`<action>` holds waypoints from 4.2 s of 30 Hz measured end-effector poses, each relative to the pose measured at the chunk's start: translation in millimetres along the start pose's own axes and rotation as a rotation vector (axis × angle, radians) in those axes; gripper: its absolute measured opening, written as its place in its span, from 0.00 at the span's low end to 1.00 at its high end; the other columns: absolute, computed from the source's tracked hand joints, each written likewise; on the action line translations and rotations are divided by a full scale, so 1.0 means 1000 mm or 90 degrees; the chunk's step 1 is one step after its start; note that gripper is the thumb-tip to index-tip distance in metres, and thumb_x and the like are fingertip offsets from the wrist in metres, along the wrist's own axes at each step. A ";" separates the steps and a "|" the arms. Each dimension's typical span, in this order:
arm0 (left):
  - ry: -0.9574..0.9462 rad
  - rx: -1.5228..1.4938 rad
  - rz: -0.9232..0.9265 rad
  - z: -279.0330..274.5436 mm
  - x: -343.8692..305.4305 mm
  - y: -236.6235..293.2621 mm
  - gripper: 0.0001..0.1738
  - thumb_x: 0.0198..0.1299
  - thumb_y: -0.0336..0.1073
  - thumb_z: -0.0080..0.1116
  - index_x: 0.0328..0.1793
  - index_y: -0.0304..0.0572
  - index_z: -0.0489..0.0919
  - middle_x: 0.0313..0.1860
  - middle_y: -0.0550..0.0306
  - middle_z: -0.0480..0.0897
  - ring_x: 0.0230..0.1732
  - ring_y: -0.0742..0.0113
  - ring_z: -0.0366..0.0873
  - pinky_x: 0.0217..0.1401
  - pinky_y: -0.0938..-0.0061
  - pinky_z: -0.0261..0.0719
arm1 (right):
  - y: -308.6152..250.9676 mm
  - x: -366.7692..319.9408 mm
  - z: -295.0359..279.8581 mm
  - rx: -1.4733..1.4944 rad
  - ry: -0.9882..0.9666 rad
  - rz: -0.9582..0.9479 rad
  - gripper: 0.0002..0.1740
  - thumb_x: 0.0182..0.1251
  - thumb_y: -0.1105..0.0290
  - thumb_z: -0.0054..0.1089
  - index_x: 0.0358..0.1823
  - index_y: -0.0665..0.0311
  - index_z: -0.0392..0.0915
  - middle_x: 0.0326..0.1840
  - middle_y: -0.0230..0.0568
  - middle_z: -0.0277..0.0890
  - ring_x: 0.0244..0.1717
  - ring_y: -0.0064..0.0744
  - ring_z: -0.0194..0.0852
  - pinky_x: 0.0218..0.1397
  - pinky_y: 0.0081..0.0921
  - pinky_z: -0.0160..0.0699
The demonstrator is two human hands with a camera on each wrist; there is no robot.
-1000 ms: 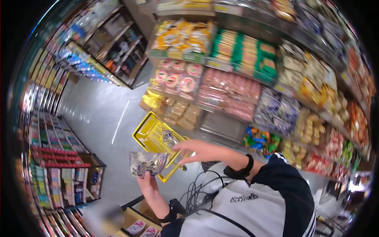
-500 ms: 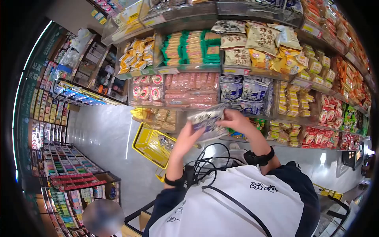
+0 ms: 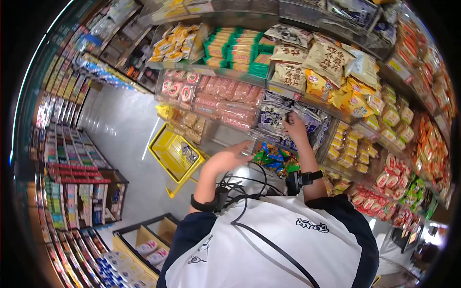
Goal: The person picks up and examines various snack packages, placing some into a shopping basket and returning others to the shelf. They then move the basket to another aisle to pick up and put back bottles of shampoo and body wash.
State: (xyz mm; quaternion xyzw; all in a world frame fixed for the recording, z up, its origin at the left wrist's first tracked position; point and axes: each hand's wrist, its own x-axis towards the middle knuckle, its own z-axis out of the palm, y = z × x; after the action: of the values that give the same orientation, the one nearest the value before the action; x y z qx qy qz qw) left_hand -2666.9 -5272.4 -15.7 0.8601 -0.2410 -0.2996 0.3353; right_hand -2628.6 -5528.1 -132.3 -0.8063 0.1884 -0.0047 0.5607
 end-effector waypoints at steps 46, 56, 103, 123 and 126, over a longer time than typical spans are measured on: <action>0.337 -0.515 -0.805 0.083 -0.098 -0.717 0.17 0.46 0.41 0.54 0.41 0.41 0.78 0.40 0.42 0.76 0.43 0.47 0.73 0.46 0.59 0.70 | 0.227 0.052 0.893 -0.540 -0.347 0.410 0.35 0.54 0.65 0.61 0.60 0.71 0.56 0.43 0.52 0.71 0.25 0.34 0.75 0.26 0.31 0.76; 0.565 -0.638 -0.741 0.079 -0.082 -0.709 0.13 0.48 0.38 0.52 0.39 0.40 0.77 0.39 0.44 0.78 0.45 0.48 0.73 0.51 0.62 0.68 | 0.246 0.044 0.880 -0.319 -0.367 0.562 0.17 0.54 0.62 0.62 0.38 0.68 0.73 0.28 0.42 0.74 0.27 0.38 0.75 0.29 0.33 0.73; -0.042 -0.243 0.162 -0.071 -0.064 -0.058 0.30 0.56 0.40 0.54 0.64 0.39 0.60 0.50 0.51 0.74 0.48 0.66 0.72 0.50 0.74 0.69 | -0.090 -0.098 0.059 0.307 -0.331 -0.010 0.25 0.52 0.72 0.62 0.52 0.68 0.67 0.48 0.37 0.71 0.48 0.25 0.67 0.53 0.25 0.64; 0.089 -0.496 0.196 -0.043 -0.062 -0.025 0.21 0.62 0.36 0.43 0.61 0.37 0.62 0.49 0.51 0.74 0.50 0.65 0.71 0.54 0.73 0.67 | 0.088 -0.020 -0.099 0.632 0.128 0.200 0.28 0.51 0.56 0.65 0.50 0.57 0.65 0.38 0.28 0.70 0.29 0.24 0.66 0.29 0.24 0.63; 0.135 -0.556 0.168 -0.042 -0.077 -0.033 0.24 0.61 0.40 0.42 0.60 0.34 0.62 0.49 0.47 0.74 0.49 0.60 0.73 0.54 0.70 0.68 | 0.087 -0.006 -0.104 0.619 0.091 0.178 0.37 0.51 0.55 0.65 0.59 0.59 0.57 0.39 0.31 0.68 0.26 0.25 0.65 0.26 0.18 0.64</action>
State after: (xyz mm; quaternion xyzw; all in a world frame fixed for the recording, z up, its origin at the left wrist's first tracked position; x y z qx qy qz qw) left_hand -2685.7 -5184.6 12.6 0.6263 -0.1644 -0.2383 0.7238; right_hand -2682.9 -5646.4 -171.5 -0.4168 0.3086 -0.0718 0.8520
